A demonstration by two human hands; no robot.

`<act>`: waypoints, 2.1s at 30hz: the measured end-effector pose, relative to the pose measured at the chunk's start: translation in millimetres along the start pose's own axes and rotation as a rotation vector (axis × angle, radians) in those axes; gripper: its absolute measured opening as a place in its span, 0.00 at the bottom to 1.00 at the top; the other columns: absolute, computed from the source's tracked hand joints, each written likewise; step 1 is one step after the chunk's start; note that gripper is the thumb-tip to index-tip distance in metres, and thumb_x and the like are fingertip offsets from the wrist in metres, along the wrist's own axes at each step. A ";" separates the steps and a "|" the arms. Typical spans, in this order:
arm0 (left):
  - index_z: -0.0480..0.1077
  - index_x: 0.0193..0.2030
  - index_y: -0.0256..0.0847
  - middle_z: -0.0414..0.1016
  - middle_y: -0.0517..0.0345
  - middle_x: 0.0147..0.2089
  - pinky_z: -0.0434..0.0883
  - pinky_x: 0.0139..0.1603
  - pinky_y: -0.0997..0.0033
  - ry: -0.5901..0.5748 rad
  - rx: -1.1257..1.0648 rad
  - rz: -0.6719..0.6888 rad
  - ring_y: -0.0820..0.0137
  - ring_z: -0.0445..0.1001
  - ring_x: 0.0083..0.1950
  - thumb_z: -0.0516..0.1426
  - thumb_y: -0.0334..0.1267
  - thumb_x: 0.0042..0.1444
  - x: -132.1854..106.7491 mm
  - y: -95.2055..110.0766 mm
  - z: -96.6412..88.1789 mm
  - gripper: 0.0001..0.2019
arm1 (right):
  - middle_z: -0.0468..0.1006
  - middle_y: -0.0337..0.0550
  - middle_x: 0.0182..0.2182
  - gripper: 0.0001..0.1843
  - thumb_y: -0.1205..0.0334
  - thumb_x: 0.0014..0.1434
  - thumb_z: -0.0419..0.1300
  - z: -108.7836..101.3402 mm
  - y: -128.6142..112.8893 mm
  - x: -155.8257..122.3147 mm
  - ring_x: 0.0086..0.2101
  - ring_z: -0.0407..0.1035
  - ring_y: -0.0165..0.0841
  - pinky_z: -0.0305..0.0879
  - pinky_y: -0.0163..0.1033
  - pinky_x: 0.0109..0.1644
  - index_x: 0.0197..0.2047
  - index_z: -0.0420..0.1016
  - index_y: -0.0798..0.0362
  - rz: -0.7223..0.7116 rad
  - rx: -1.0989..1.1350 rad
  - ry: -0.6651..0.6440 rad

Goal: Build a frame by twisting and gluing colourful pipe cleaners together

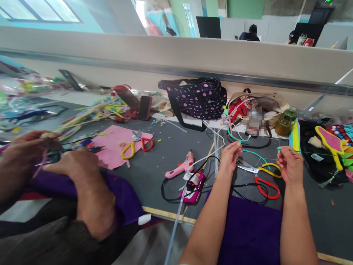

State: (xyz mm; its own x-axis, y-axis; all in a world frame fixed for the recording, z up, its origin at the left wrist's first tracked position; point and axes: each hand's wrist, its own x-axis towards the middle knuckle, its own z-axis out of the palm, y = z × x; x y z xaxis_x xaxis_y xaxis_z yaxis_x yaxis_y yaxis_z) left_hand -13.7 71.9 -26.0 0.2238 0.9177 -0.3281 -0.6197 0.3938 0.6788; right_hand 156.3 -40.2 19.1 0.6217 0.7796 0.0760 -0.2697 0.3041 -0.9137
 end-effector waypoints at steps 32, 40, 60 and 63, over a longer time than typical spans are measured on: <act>0.77 0.32 0.31 0.74 0.59 0.24 0.67 0.27 0.76 -0.348 0.317 -0.138 0.78 0.69 0.23 0.69 0.34 0.35 -3.3 19.3 -12.8 0.14 | 0.80 0.47 0.27 0.22 0.43 0.58 0.59 -8.8 10.8 -2.7 0.23 0.74 0.32 0.66 0.31 0.20 0.38 0.77 0.56 0.345 -0.153 -0.711; 0.77 0.30 0.31 0.75 0.57 0.25 0.67 0.28 0.75 -0.433 0.387 -0.154 0.77 0.70 0.24 0.70 0.35 0.35 -5.4 16.4 -12.7 0.14 | 0.78 0.44 0.29 0.21 0.43 0.57 0.60 -8.3 14.3 4.7 0.25 0.70 0.28 0.62 0.29 0.21 0.40 0.77 0.53 0.229 -0.215 -0.411; 0.75 0.30 0.33 0.73 0.60 0.23 0.67 0.28 0.75 -0.535 0.568 -0.086 0.77 0.68 0.23 0.68 0.36 0.39 -6.4 10.9 -11.1 0.12 | 0.75 0.49 0.45 0.12 0.54 0.59 0.59 14.3 29.8 -2.8 0.47 0.66 0.41 0.62 0.47 0.51 0.43 0.74 0.51 -0.519 -0.979 -0.365; 0.75 0.30 0.32 0.73 0.60 0.23 0.67 0.28 0.75 -0.547 0.578 -0.086 0.77 0.68 0.23 0.68 0.37 0.39 -7.2 10.2 -10.8 0.12 | 0.76 0.48 0.47 0.11 0.55 0.60 0.58 15.6 27.7 -4.1 0.48 0.66 0.42 0.60 0.48 0.53 0.44 0.75 0.49 -0.575 -1.054 -0.400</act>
State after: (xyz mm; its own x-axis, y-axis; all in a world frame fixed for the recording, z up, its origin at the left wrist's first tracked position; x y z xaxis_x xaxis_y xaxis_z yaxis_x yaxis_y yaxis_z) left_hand -29.8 68.7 -23.8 0.6830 0.7190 -0.1282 -0.1288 0.2913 0.9479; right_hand 134.8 -26.4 -0.3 0.1395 0.8466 0.5137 0.7941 0.2143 -0.5687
